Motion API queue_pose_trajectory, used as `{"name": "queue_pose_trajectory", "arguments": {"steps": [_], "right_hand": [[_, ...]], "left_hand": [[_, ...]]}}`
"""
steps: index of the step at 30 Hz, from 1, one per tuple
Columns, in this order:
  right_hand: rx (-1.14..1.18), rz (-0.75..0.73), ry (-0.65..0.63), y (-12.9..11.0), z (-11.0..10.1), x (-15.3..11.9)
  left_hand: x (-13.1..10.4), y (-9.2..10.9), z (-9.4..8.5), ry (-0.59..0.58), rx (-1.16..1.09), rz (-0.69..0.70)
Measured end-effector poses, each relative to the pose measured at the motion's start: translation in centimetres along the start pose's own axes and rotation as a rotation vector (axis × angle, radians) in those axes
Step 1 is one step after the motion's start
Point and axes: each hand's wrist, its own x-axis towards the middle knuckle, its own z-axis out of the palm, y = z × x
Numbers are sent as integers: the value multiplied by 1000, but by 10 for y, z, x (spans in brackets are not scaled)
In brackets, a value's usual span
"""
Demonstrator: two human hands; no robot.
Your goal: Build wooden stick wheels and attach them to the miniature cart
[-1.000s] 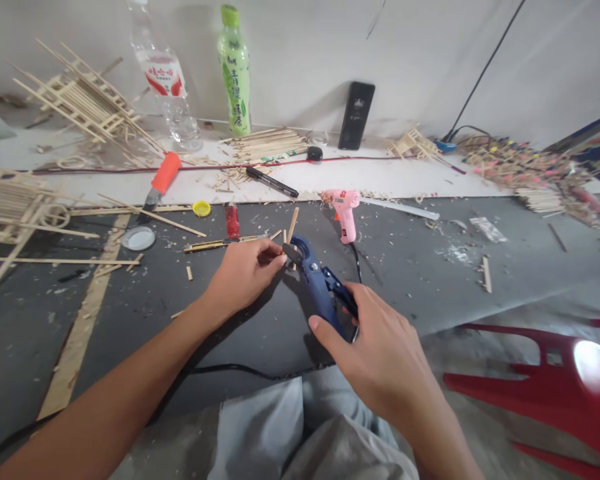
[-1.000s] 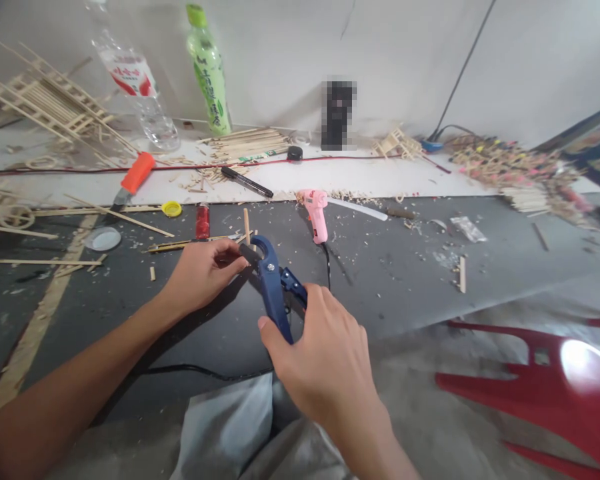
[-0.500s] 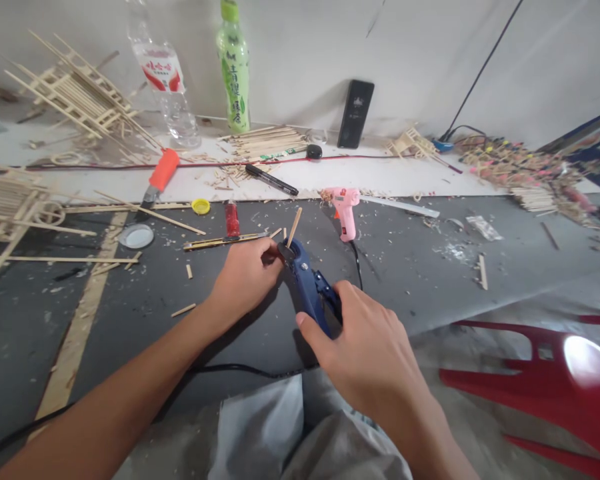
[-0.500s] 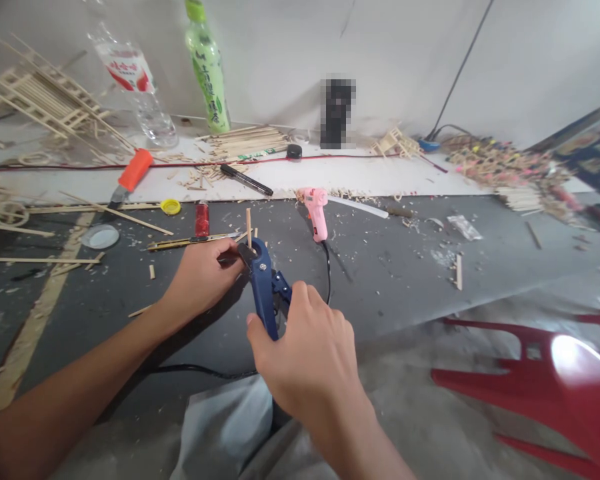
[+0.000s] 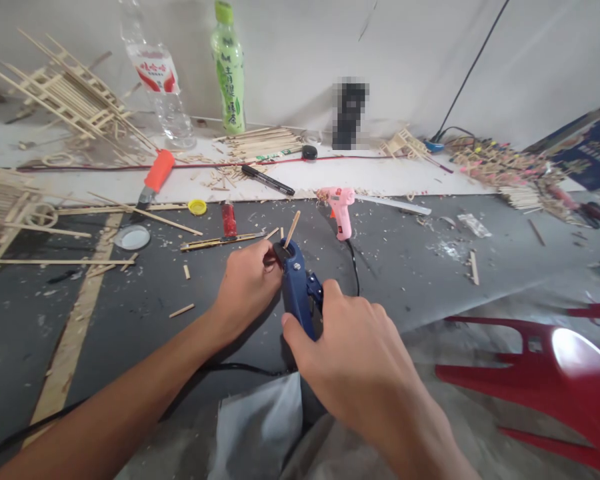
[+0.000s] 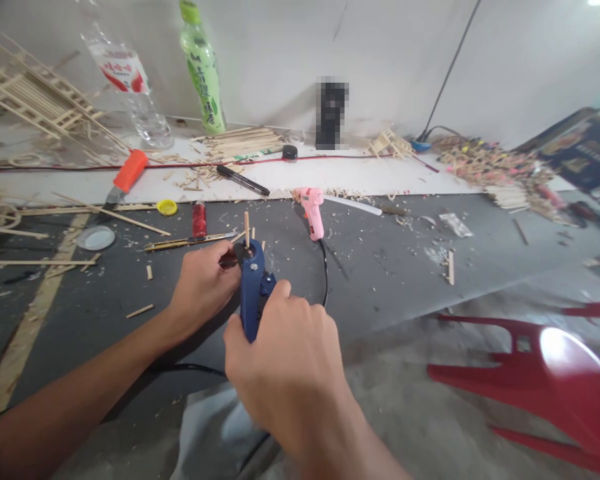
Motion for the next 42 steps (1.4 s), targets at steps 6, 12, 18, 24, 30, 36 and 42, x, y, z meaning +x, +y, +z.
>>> {"name": "queue_pose_trajectory", "arguments": {"steps": [6, 12, 18, 24, 30, 36, 42], "right_hand": [[-26, -25, 10, 1, -2, 0], [-39, -24, 14, -2, 1, 0], [3, -28, 0, -9, 4, -1], [16, -14, -14, -14, 6, -3], [1, -63, 44, -2, 8, 1], [12, -91, 198, 41, -12, 26], [314, -407, -116, 72, -39, 56]], "left_hand": [[0, -2, 1, 14, 13, 3], [-1, 0, 1, 21, -3, 2], [1, -2, 2, 25, -10, 2], [2, -3, 2, 26, 2, 14], [2, -8, 5, 17, 11, 48], [5, -2, 0, 88, 0, 169], [25, 2, -30, -65, -474, -33]]}}
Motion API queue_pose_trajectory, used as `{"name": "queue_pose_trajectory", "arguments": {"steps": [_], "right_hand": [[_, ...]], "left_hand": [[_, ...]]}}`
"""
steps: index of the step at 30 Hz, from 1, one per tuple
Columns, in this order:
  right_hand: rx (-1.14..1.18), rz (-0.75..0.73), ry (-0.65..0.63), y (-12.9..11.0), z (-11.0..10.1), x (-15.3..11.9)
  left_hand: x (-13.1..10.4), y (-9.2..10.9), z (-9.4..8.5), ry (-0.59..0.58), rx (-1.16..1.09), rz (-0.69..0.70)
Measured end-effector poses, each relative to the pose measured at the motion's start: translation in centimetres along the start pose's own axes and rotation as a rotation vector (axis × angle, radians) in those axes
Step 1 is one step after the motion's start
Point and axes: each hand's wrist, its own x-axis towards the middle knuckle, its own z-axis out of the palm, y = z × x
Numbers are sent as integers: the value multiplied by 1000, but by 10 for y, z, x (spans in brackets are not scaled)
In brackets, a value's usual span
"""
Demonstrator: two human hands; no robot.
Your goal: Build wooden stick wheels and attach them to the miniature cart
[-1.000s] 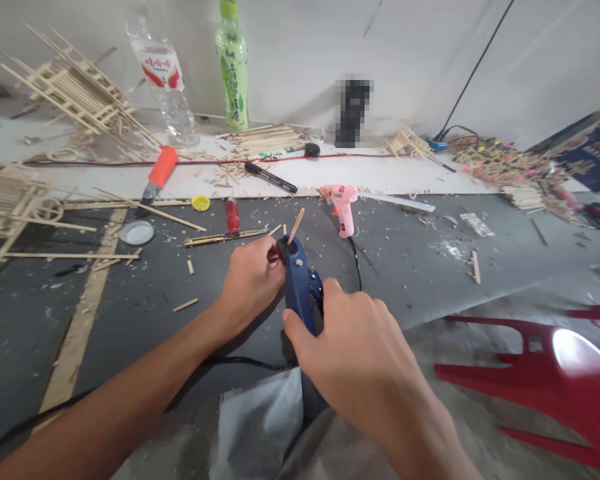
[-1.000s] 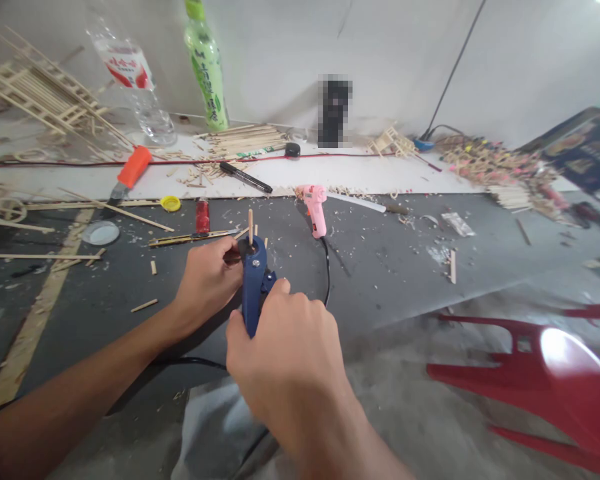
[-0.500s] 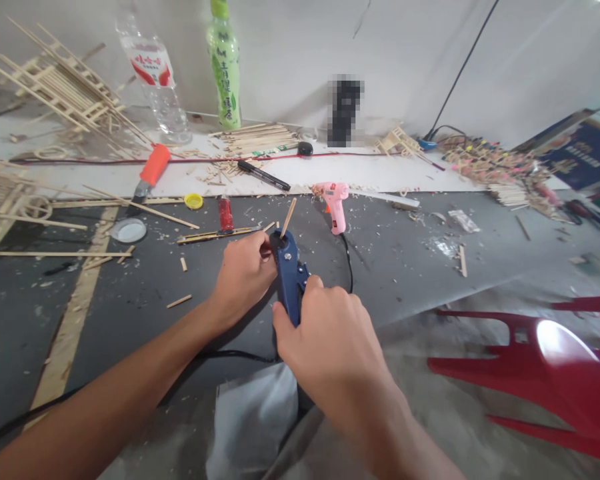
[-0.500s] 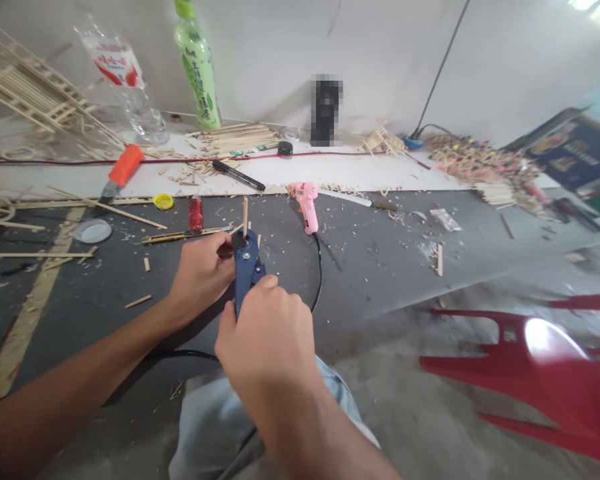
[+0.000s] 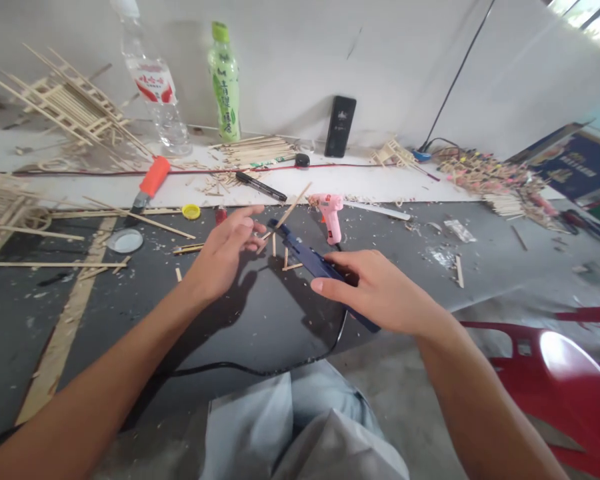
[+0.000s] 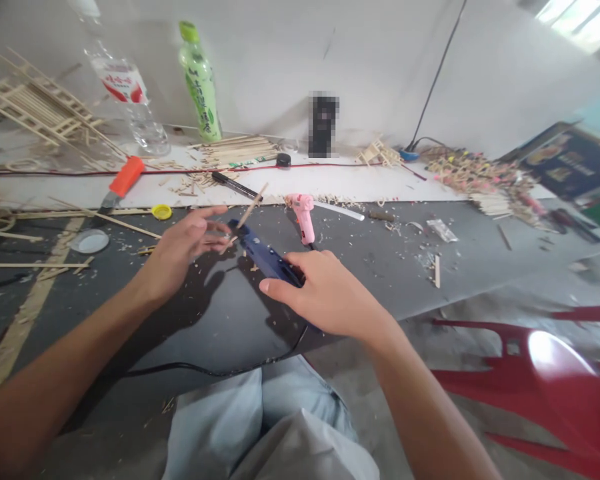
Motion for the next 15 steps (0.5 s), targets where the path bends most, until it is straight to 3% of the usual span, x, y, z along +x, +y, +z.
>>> {"name": "queue_pose_trajectory", "arguments": {"steps": [3, 6, 15], "right_hand": [[56, -195, -191, 7, -7, 16], [-54, -263, -268, 12, -8, 32], [-548, -203, -25, 9, 7, 46]], "left_hand": [[6, 5, -7, -192, -238, -207], [6, 8, -7, -223, -413, -304], [6, 8, -5, -121, -427, -319]]}}
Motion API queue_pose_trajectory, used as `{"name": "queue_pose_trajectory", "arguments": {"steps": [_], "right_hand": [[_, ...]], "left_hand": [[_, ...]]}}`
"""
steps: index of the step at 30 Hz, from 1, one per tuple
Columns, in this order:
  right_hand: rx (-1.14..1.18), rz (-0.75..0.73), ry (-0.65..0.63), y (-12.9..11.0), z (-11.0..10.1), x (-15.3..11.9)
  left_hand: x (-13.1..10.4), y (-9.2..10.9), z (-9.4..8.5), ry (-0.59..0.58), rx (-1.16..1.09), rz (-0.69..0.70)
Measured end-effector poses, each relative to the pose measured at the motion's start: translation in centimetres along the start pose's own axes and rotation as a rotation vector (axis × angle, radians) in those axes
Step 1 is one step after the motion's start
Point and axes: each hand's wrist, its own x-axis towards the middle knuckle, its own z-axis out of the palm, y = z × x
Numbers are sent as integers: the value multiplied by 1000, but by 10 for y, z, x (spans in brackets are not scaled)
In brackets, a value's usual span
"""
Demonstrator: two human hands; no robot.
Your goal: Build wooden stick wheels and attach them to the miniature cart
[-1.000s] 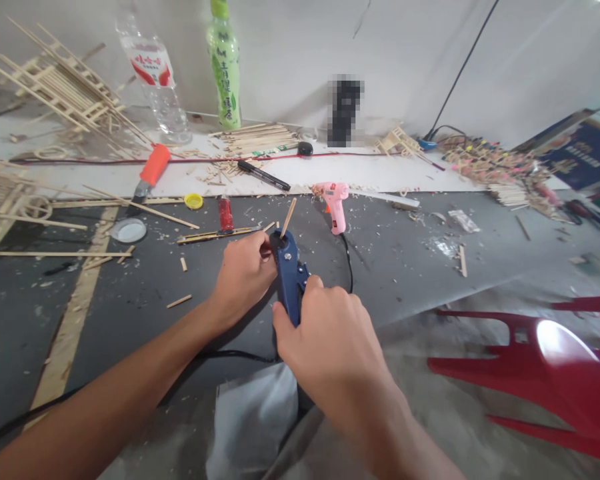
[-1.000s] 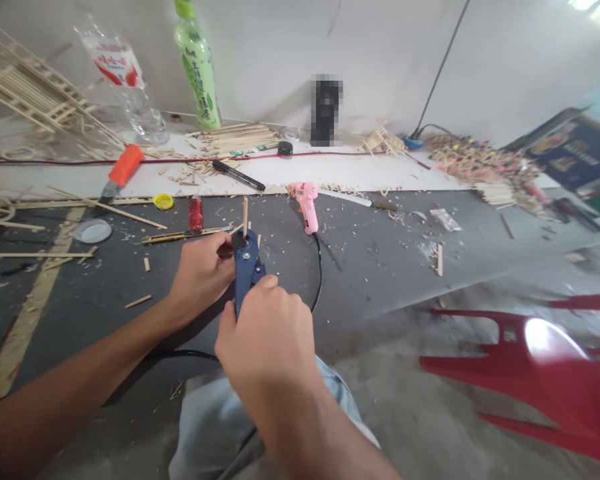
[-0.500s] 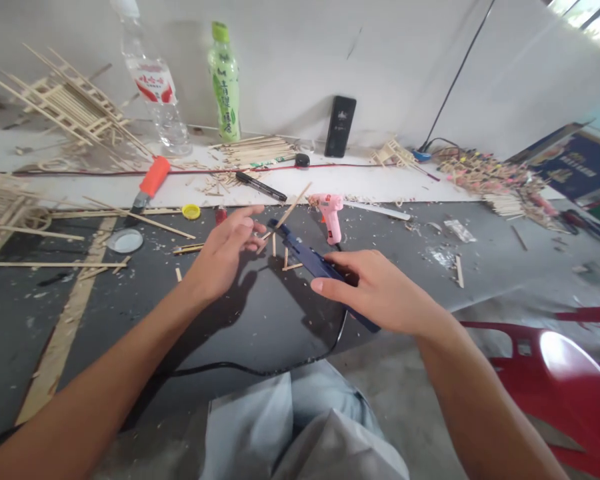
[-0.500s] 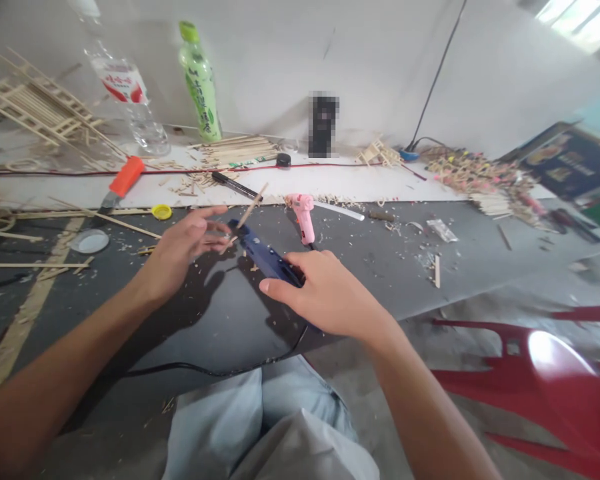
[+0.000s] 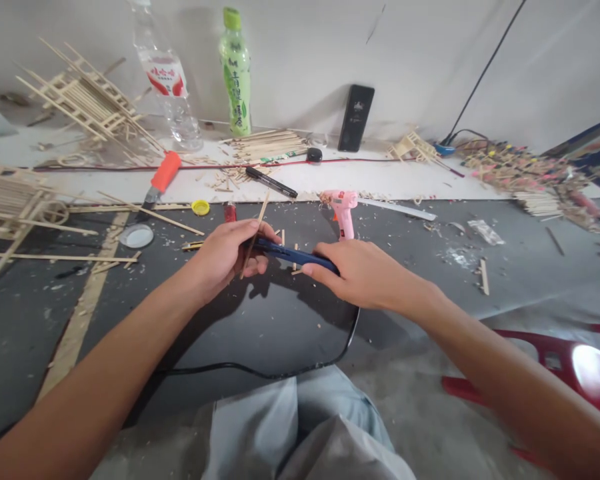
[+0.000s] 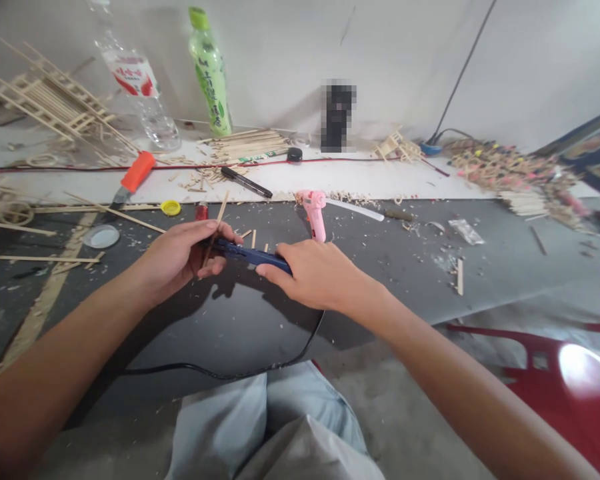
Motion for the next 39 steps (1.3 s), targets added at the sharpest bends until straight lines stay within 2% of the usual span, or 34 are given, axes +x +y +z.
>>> {"name": "queue_pose_trajectory", "arguments": {"steps": [8, 15, 32, 36, 39], "right_hand": [[-188, 32, 71, -7, 4, 14], [-93, 49, 70, -1, 8, 16], [-121, 127, 14, -9, 12, 16], [-93, 158, 51, -9, 11, 13], [-40, 175, 89, -6, 11, 5]], "left_hand": [[2, 2, -6, 48, -7, 9], [1, 3, -5, 4, 1, 17], [2, 0, -3, 2, -12, -5], [-2, 8, -2, -15, 5, 28], [-7, 18, -3, 57, 6, 134]]}}
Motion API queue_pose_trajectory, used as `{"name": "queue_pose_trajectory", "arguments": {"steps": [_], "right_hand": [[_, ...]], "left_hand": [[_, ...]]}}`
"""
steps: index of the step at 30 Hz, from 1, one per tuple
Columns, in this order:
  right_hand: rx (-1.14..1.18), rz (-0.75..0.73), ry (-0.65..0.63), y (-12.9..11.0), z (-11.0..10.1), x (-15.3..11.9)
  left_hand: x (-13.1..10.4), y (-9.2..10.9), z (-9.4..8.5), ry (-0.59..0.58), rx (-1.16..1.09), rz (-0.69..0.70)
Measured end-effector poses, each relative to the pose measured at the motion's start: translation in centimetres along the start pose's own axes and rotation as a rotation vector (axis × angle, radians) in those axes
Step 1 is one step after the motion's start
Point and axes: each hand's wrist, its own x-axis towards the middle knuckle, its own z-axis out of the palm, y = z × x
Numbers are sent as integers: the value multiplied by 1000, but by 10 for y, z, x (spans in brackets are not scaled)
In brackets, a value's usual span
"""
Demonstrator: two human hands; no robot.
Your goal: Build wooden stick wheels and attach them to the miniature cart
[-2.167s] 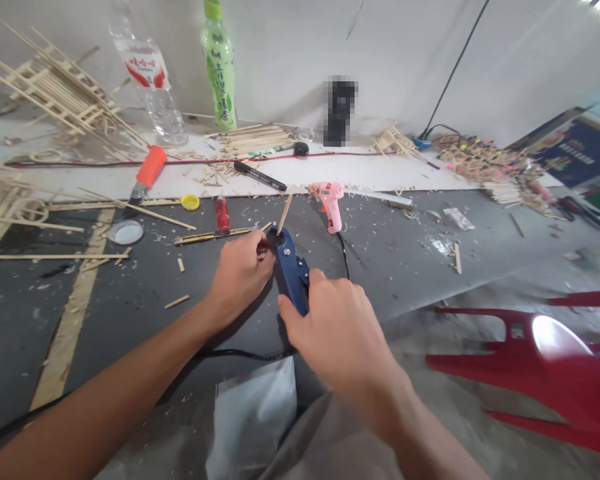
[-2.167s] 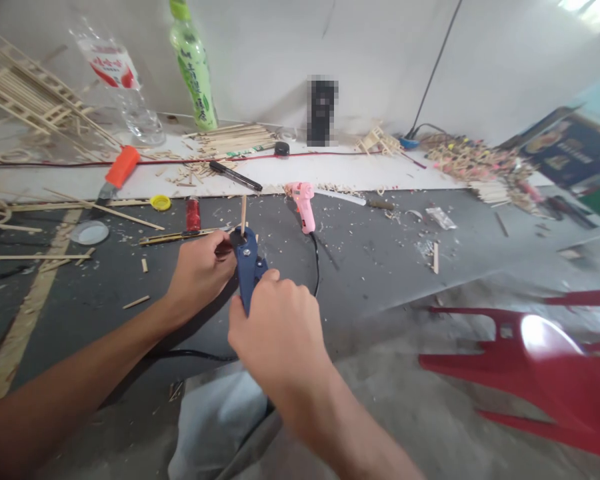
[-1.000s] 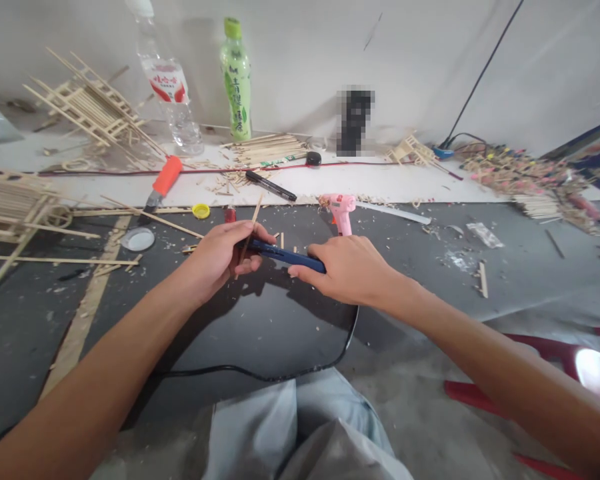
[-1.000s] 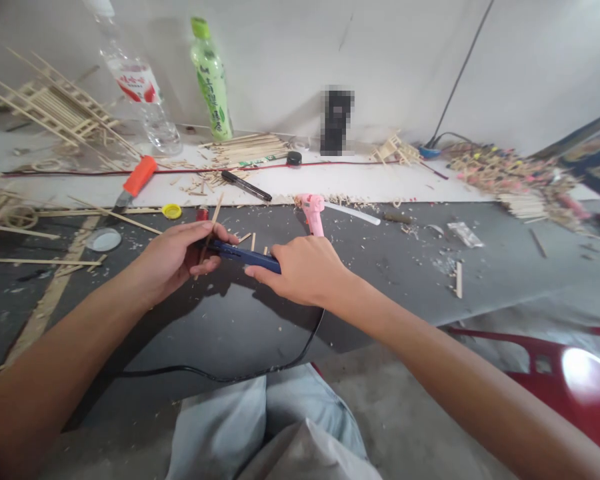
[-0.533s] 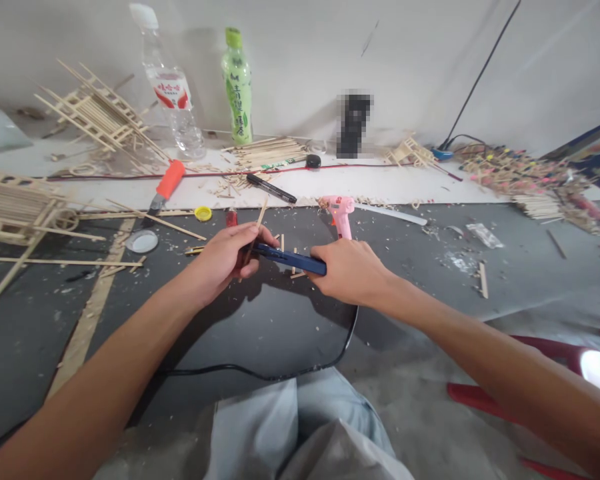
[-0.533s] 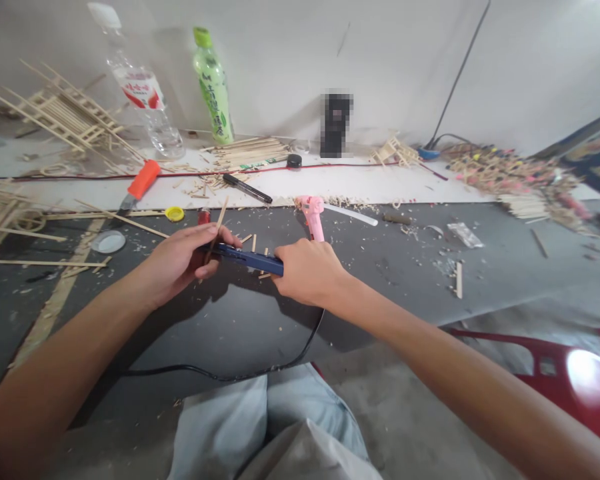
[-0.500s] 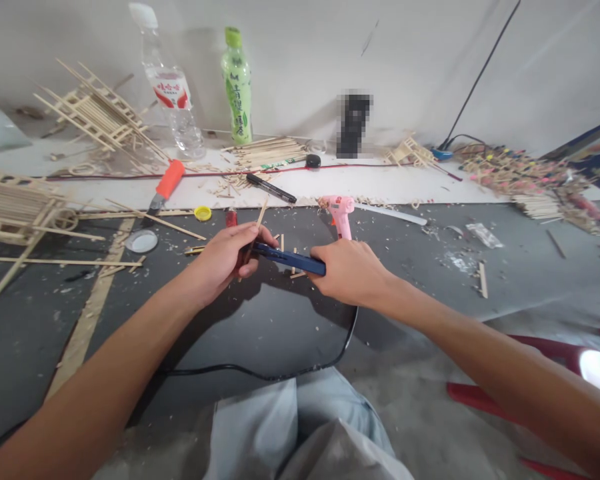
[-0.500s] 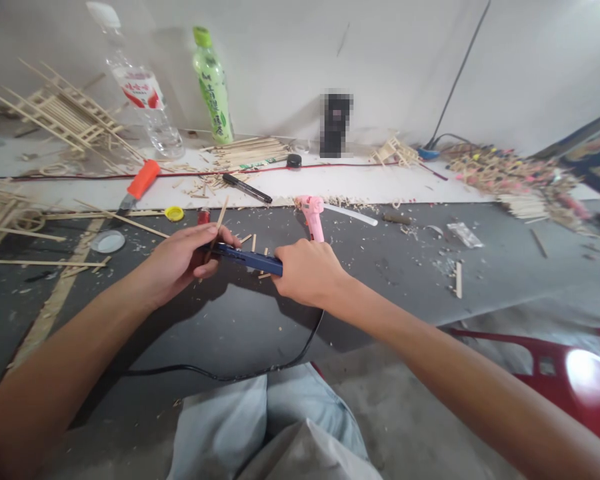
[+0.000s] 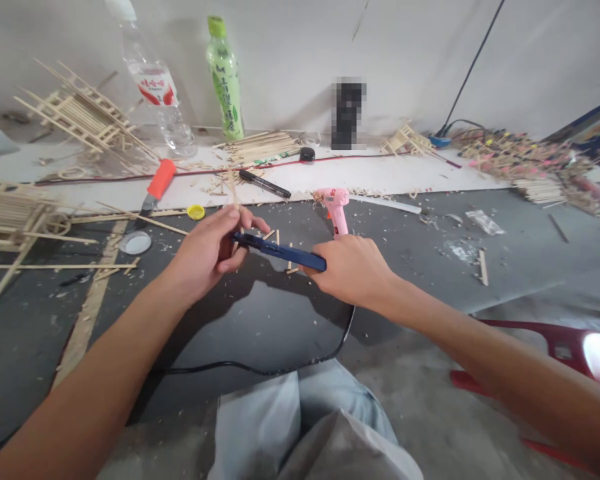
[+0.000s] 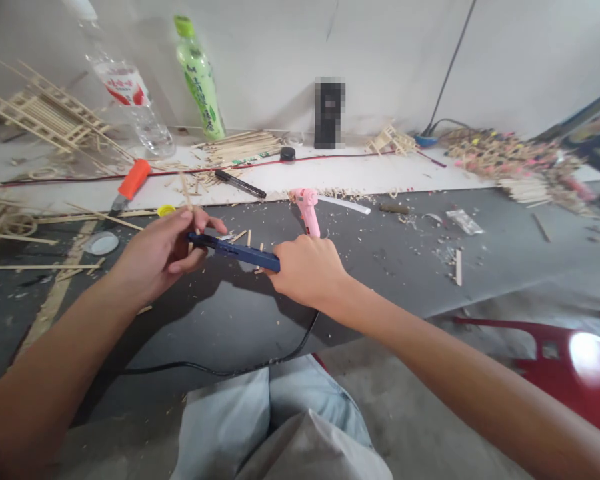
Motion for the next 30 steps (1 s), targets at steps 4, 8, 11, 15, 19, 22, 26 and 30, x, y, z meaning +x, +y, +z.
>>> {"name": "queue_pose_trajectory", "arguments": {"steps": [4, 8, 11, 15, 19, 22, 26, 30], "right_hand": [[155, -35, 32, 9, 2, -10], [817, -118, 235, 8, 5, 2], [1176, -157, 378, -2, 7, 28], [1372, -236, 356, -14, 14, 55], [1424, -217, 359, -11, 23, 54], [1360, -145, 476, -4, 26, 48], [1267, -111, 539, 0, 26, 46], [1175, -159, 472, -4, 28, 45]], "left_hand": [[-2, 5, -5, 158, -37, 180], [-2, -12, 3, -42, 72, 41], [-2, -25, 11, -201, 150, -67], [-3, -32, 12, -254, 194, -113], [-1, -33, 4, -243, 225, -136], [3, -33, -2, -120, 240, -85], [7, -29, -7, 30, 285, 18], [8, -28, -7, 49, 356, 91]]}}
